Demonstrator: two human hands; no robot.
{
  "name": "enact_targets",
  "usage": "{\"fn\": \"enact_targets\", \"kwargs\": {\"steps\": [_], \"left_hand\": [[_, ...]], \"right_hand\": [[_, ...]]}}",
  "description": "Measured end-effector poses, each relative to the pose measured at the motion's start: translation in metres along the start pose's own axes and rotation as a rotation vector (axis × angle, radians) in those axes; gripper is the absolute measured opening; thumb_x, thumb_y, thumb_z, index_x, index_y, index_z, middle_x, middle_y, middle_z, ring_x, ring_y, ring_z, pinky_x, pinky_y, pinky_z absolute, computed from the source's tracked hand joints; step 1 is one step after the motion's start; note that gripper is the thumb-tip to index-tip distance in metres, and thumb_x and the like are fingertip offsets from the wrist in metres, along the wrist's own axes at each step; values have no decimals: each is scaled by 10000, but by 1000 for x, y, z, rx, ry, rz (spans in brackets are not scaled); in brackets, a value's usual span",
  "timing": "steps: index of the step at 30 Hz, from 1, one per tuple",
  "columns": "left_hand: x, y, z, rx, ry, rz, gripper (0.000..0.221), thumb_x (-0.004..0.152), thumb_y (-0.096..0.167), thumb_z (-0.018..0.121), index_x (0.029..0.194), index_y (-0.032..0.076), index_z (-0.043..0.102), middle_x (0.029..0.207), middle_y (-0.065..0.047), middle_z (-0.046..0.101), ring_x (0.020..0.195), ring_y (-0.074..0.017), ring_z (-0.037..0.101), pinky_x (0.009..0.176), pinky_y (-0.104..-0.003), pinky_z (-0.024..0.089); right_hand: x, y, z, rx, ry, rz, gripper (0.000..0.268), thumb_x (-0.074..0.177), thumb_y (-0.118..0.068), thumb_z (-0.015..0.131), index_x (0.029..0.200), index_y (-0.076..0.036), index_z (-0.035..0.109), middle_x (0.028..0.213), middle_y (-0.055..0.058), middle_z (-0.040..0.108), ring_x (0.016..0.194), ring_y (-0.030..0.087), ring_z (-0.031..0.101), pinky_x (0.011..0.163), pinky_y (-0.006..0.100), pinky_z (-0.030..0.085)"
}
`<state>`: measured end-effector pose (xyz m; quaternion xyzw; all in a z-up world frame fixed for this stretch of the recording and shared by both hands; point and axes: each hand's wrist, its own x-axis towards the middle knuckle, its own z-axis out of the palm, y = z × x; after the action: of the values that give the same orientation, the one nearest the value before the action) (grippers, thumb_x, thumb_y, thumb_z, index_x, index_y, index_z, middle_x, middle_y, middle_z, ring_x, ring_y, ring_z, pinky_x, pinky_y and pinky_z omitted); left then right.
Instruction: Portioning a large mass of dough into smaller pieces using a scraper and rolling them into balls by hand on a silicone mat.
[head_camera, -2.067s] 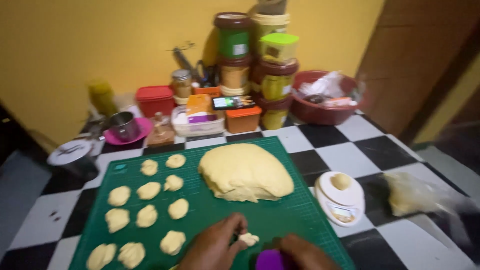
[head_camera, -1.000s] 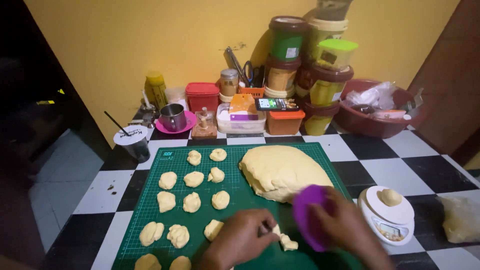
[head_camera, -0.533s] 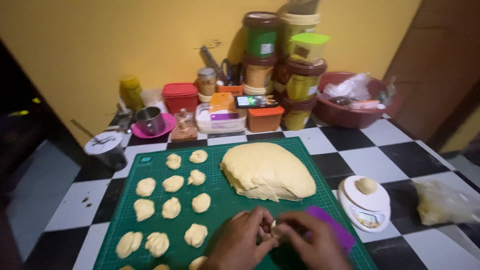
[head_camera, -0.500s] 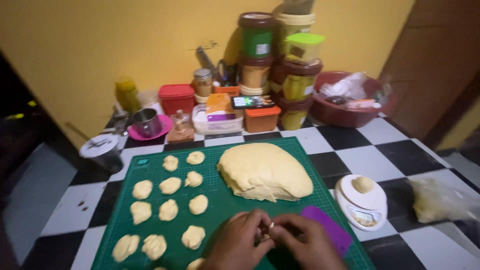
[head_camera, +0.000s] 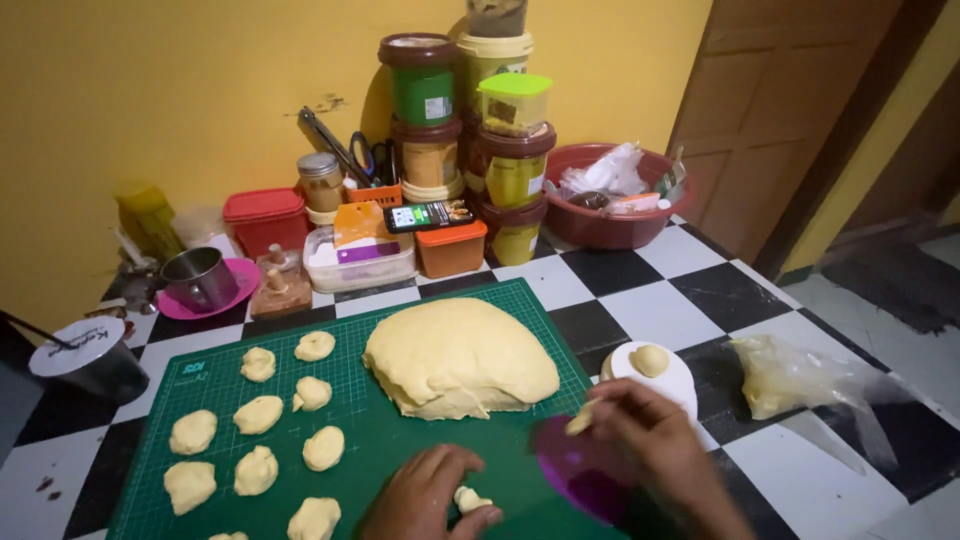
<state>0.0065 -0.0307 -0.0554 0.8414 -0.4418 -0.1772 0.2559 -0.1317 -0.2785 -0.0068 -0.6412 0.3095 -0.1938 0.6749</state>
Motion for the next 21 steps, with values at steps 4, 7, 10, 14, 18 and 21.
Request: {"fn": "enact_targets", "kwargs": {"steps": [4, 7, 10, 14, 18, 21], "left_hand": [[8, -11, 2, 59, -172, -80, 545, 953, 596, 622, 1423, 339, 525, 1370, 74, 520, 1250, -179, 509, 995, -408, 422], [19, -35, 18, 159, -231, 0, 515, 986, 605, 541, 1408, 310, 549, 1340, 12, 518, 1260, -234, 496, 1024, -464, 393], [23, -46, 25, 149, -234, 5, 627, 852, 764, 673, 1357, 399, 608, 1192, 38, 549, 1180, -183, 540, 936, -391, 432], [23, -48, 22, 123, -256, 26, 709, 828, 762, 687, 1413, 377, 575, 1289, 43, 552, 1244, -182, 523, 1006, -380, 414], [25, -60, 30, 117, -223, 55, 769, 802, 848, 629, 1413, 383, 589, 1214, 28, 552, 1151, -179, 552, 919, -356, 431], [25, -50, 22, 123, -311, -11, 758, 797, 784, 689, 1441, 409, 546, 1313, 57, 532, 1247, -161, 508, 994, -357, 414]], "right_hand": [[28, -29, -36, -83, 205, -251, 178, 891, -23, 727, 1053, 38, 766, 993, 191, 806, 906, 264, 755, 910, 360, 615], [38, -48, -48, -392, 394, -298, 209, 926, -117, 704, 1113, -41, 758, 1014, 134, 804, 999, 221, 747, 947, 367, 568], [70, -26, -64, -507, 316, -301, 200, 904, -48, 732, 1098, -58, 778, 1122, 105, 770, 1048, 217, 726, 967, 355, 599], [96, 7, -79, -886, 158, -480, 310, 873, -118, 635, 1140, -131, 792, 1222, 40, 695, 1126, 235, 665, 937, 419, 574], [104, 16, -84, -844, 183, -618, 250, 874, -202, 655, 984, -111, 861, 1273, 57, 694, 1213, 244, 632, 998, 469, 520], [88, -6, -70, -838, 236, -410, 158, 928, -182, 667, 1036, -130, 771, 1169, 25, 712, 1092, 222, 673, 941, 411, 534]]}}
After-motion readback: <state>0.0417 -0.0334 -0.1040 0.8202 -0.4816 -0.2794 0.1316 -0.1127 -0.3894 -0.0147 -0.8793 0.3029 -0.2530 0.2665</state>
